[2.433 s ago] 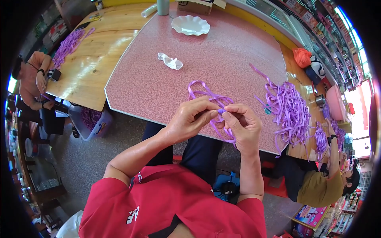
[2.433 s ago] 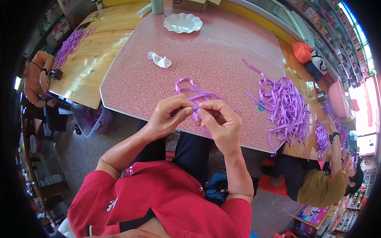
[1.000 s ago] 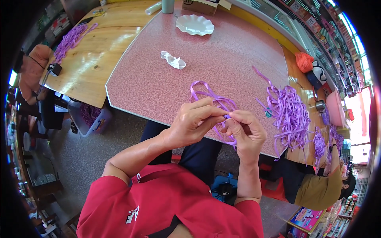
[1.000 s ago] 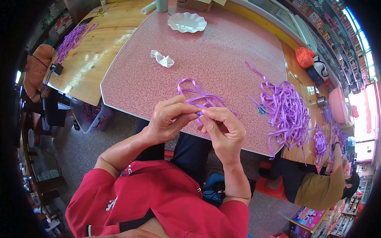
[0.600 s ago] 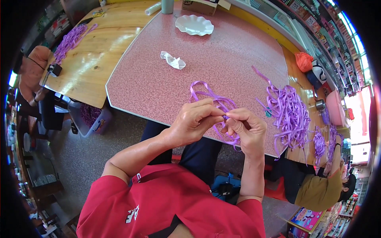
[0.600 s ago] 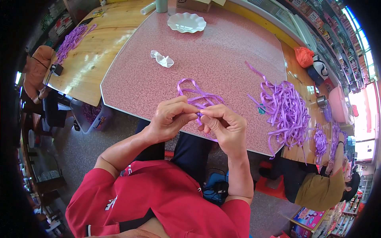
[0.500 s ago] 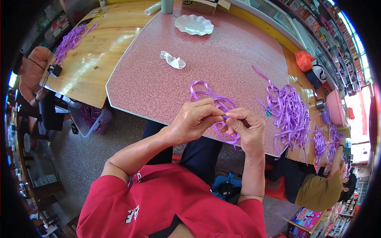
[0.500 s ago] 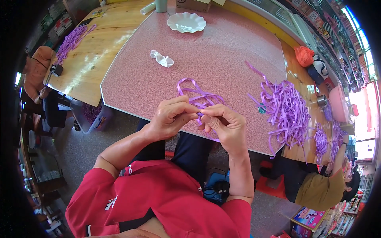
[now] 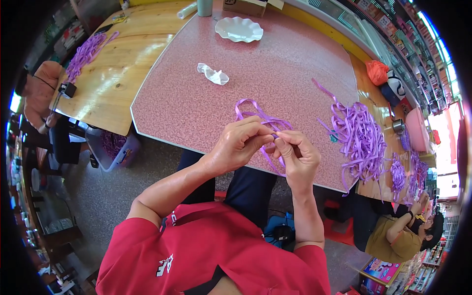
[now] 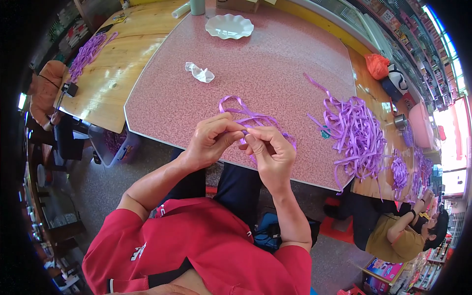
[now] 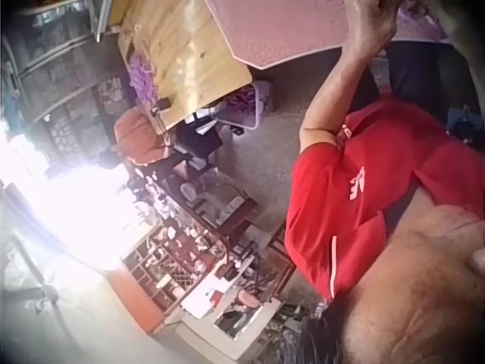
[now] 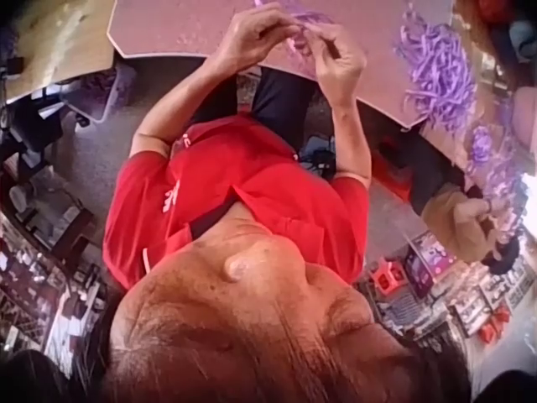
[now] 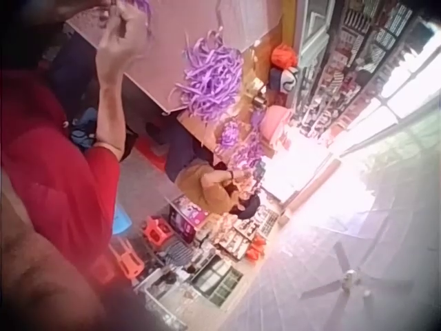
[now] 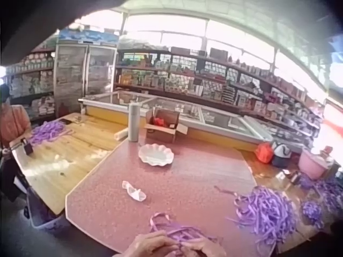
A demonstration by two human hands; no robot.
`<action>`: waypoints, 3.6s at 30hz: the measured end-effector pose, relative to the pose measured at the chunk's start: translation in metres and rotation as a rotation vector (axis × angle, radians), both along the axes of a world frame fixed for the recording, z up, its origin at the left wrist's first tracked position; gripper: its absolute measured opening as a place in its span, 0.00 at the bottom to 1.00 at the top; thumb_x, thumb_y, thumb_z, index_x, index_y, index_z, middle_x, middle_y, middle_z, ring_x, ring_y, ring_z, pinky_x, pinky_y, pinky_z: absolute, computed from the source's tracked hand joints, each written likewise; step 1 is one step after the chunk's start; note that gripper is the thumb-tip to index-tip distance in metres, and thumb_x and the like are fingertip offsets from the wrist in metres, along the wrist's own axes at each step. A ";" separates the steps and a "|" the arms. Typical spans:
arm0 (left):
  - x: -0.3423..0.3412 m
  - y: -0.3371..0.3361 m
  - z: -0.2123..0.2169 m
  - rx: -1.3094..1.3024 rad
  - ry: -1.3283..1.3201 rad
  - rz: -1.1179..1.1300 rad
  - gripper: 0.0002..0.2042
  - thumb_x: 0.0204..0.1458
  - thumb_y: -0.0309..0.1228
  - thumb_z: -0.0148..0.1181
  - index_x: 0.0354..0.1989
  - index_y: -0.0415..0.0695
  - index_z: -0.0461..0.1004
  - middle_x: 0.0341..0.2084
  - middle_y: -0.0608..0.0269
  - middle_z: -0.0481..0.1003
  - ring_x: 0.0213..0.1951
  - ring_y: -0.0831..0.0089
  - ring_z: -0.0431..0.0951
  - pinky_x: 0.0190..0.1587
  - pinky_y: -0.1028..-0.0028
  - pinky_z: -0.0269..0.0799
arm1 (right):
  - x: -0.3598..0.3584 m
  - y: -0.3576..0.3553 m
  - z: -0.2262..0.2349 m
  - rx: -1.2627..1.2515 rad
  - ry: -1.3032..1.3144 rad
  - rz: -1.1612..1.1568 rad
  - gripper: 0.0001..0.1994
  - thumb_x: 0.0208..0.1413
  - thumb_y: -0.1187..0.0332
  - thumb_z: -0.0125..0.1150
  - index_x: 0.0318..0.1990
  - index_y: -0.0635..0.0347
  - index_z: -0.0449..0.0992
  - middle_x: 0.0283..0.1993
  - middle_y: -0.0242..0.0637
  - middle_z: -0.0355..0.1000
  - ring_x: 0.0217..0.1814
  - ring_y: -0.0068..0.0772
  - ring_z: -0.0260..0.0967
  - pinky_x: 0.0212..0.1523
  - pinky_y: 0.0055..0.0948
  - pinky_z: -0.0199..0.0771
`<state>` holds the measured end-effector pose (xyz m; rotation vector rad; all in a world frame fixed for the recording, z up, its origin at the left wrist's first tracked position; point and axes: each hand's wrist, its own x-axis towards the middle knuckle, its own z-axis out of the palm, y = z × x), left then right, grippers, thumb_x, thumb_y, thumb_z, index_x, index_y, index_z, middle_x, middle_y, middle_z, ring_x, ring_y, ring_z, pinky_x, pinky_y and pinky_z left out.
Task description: Untangling and organizing long purple plastic ribbons on a workbench.
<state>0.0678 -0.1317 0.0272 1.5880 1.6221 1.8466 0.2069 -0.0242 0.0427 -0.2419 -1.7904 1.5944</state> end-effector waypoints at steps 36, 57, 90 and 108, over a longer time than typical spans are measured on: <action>-0.003 0.011 -0.010 0.405 0.412 0.038 0.08 0.58 0.32 0.58 0.34 0.42 0.67 0.19 0.60 0.64 0.18 0.63 0.67 0.18 0.66 0.61 | 0.008 -0.009 0.021 -0.046 0.079 0.224 0.08 0.60 0.79 0.61 0.45 0.67 0.77 0.42 0.42 0.72 0.29 0.24 0.72 0.29 0.24 0.78; 0.026 0.003 0.004 0.039 -0.267 -0.051 0.17 0.69 0.40 0.44 0.37 0.39 0.69 0.21 0.66 0.66 0.22 0.80 0.66 0.23 0.75 0.60 | -0.006 0.007 0.020 0.723 0.152 -0.134 0.07 0.54 0.81 0.65 0.40 0.66 0.78 0.38 0.43 0.75 0.36 0.30 0.77 0.31 0.23 0.79; 0.021 -0.021 0.014 -0.118 -0.683 -0.429 0.21 0.69 0.48 0.38 0.39 0.41 0.69 0.20 0.70 0.65 0.21 0.82 0.63 0.24 0.79 0.56 | 0.011 -0.010 0.029 0.215 -0.007 -0.006 0.07 0.56 0.81 0.64 0.42 0.69 0.78 0.42 0.41 0.73 0.31 0.23 0.74 0.27 0.20 0.79; 0.018 -0.018 0.007 0.188 -0.052 -0.157 0.17 0.68 0.40 0.43 0.39 0.38 0.70 0.23 0.59 0.68 0.22 0.65 0.71 0.27 0.68 0.67 | 0.008 -0.020 0.050 0.696 0.007 -0.057 0.09 0.52 0.80 0.68 0.41 0.67 0.79 0.37 0.43 0.74 0.30 0.29 0.75 0.26 0.24 0.75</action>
